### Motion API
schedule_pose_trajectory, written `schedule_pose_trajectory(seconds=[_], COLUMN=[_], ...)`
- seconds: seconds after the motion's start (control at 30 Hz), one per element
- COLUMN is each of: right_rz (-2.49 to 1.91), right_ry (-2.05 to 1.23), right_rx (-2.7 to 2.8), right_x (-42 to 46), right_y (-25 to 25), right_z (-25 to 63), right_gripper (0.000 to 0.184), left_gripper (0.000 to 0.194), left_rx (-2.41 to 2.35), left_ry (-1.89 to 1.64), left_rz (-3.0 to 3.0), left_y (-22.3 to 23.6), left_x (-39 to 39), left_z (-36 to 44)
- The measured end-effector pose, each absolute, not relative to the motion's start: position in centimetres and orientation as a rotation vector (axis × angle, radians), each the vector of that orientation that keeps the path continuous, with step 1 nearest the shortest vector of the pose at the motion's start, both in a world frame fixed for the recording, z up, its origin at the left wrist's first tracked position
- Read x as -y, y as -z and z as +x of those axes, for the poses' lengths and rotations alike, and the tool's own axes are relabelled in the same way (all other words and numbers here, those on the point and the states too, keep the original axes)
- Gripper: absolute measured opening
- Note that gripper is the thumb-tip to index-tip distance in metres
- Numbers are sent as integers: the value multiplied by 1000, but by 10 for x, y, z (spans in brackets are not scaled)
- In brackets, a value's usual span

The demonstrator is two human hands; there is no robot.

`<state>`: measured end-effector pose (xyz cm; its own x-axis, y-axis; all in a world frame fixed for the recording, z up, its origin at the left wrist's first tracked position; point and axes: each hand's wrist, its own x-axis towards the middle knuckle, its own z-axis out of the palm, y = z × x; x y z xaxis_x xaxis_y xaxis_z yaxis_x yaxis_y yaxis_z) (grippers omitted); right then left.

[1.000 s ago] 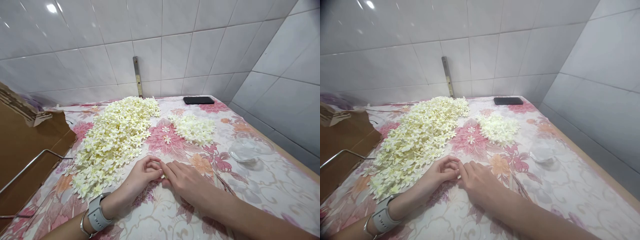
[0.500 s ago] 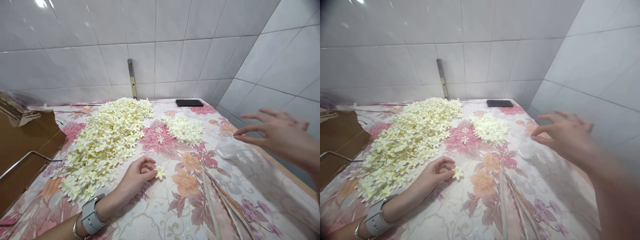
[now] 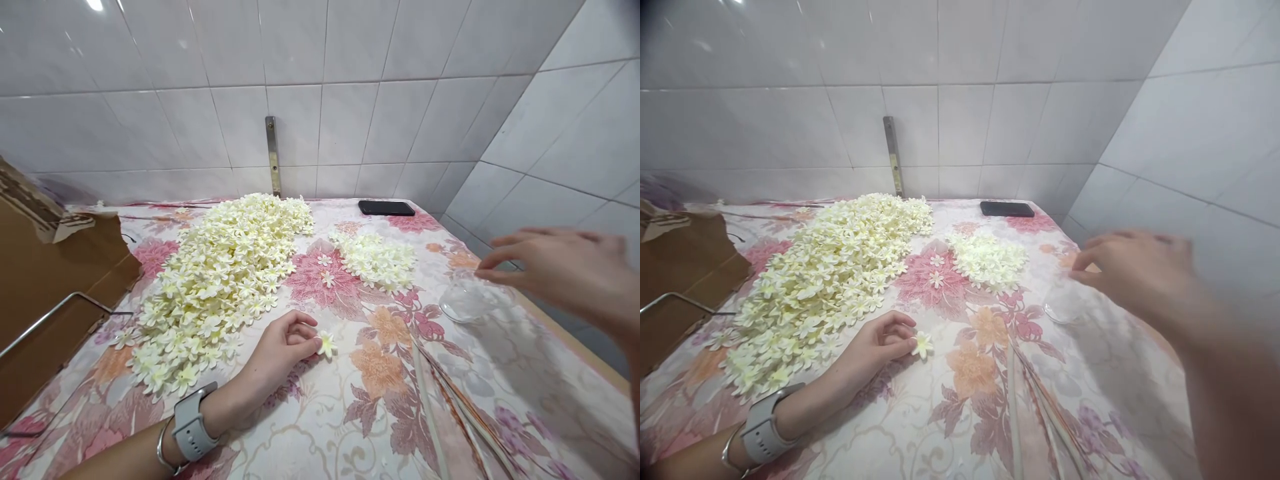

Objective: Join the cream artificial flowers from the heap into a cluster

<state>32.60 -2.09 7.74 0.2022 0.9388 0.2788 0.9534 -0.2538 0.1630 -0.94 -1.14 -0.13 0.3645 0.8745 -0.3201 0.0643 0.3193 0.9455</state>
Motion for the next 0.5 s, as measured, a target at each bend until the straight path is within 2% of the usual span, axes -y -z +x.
schedule_pose_trajectory(seconds=[0.03,0.1,0.17,0.27,0.37,0.5], right_rz=[-2365,-1940,-1534,-1444,-1371,-1229], right_ry=[510,446,102,-320,-399,-356], right_rx=[1875,1955,2125,2394,2391,2300], right_x=[24,28,31,32,35,40], right_y=[-83,-87,-78,-46,-16,1], right_z=[313,277,234,180,156,158], right_gripper=[23,32,31,22,8,24], left_gripper=[25,27,30,34,33,29], left_rx=[-1063,-1049,-1046,-1041,-1036,-1044], left_ry=[-700,-714,-737,-773,-800,-779], left_rz=[1109,1065,1009,970,973,951], left_y=[1,0,0,1,1,-2], left_x=[12,12,13,13,13,13], left_z=[-9,-9,-9,-8,-8,-8])
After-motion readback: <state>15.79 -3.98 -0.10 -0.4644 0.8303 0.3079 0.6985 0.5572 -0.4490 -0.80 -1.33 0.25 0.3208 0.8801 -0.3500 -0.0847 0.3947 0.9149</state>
